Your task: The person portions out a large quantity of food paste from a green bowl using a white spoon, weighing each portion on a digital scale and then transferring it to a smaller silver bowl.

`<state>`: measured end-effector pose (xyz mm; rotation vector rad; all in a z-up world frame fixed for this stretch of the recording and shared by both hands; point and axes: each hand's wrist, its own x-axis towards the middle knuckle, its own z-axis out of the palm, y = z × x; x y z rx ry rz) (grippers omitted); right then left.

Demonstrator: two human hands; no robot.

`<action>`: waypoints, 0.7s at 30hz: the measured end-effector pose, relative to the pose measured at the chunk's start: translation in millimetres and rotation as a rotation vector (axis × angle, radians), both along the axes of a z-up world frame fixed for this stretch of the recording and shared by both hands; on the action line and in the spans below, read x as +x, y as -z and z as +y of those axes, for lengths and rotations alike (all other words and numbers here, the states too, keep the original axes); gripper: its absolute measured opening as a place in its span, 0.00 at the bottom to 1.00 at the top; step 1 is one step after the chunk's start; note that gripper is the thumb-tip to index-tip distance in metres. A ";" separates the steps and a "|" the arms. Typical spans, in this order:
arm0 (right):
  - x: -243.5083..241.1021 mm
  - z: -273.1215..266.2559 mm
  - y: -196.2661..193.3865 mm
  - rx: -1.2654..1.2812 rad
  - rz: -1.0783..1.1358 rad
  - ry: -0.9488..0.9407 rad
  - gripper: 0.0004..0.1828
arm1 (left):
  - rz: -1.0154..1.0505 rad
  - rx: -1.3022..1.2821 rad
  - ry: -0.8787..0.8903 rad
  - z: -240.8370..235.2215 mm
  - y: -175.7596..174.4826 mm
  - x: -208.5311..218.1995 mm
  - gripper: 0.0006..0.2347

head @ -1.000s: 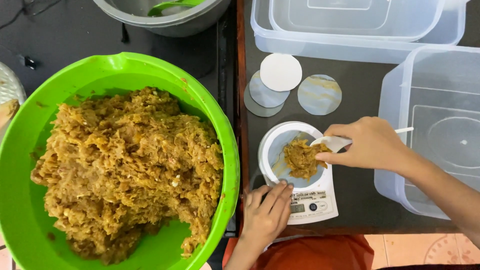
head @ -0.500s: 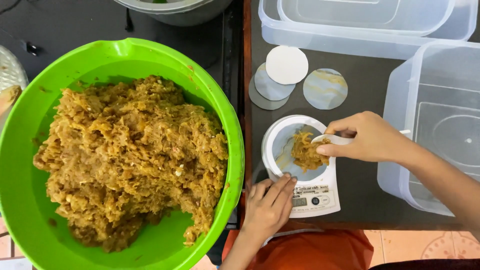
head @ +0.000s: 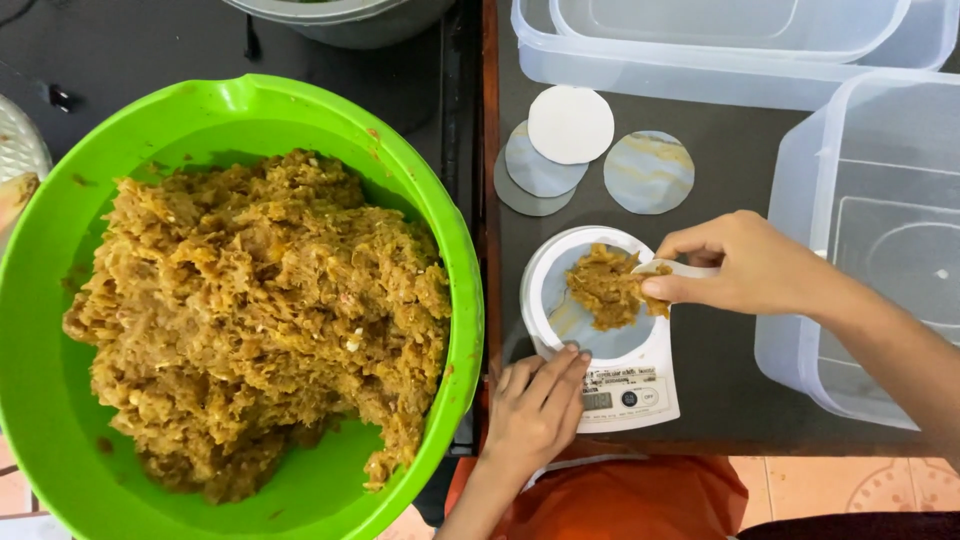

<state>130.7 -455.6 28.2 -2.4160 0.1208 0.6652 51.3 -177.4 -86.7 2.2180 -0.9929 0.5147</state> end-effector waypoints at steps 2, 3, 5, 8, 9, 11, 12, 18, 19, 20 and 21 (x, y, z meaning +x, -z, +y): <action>-0.2 0.1 -7.7 -0.015 0.016 0.009 0.16 | 0.007 0.007 0.003 0.3 2.2 -0.4 0.11; -0.5 0.1 -11.3 -0.031 0.031 0.016 0.14 | 0.013 0.012 0.004 0.5 3.4 -0.7 0.12; -1.5 -3.1 -17.1 -0.009 0.020 0.023 0.14 | -0.002 -0.035 0.003 1.6 2.8 -3.1 0.10; -2.3 -3.8 -29.2 -0.013 0.024 0.037 0.13 | 0.000 -0.120 -0.005 9.9 -0.9 -12.0 0.08; -2.5 -3.1 -34.1 -0.039 0.037 0.040 0.13 | 0.017 -0.158 -0.015 14.1 -2.9 -15.9 0.08; 5.6 0.0 -37.6 -0.026 0.055 0.002 0.16 | 0.012 -0.181 -0.055 23.4 -2.5 -24.8 0.07; 9.6 2.1 -39.7 -0.012 0.071 -0.042 0.19 | 0.007 -0.204 -0.099 28.4 -2.5 -29.6 0.07; 28.8 40.1 -68.0 0.145 0.145 -0.053 0.20 | -0.023 -0.116 -0.471 81.0 48.9 -57.1 0.05; 29.8 48.9 -75.4 0.144 0.146 -0.059 0.20 | -0.023 -0.116 -0.478 89.8 59.0 -63.8 0.05; 30.5 57.3 -83.1 0.155 0.045 -0.174 0.20 | -0.052 -0.095 -0.544 98.2 69.0 -70.4 0.04; 31.1 65.6 -91.1 0.165 -0.058 -0.287 0.20 | -0.081 -0.075 -0.611 106.4 78.8 -77.2 0.04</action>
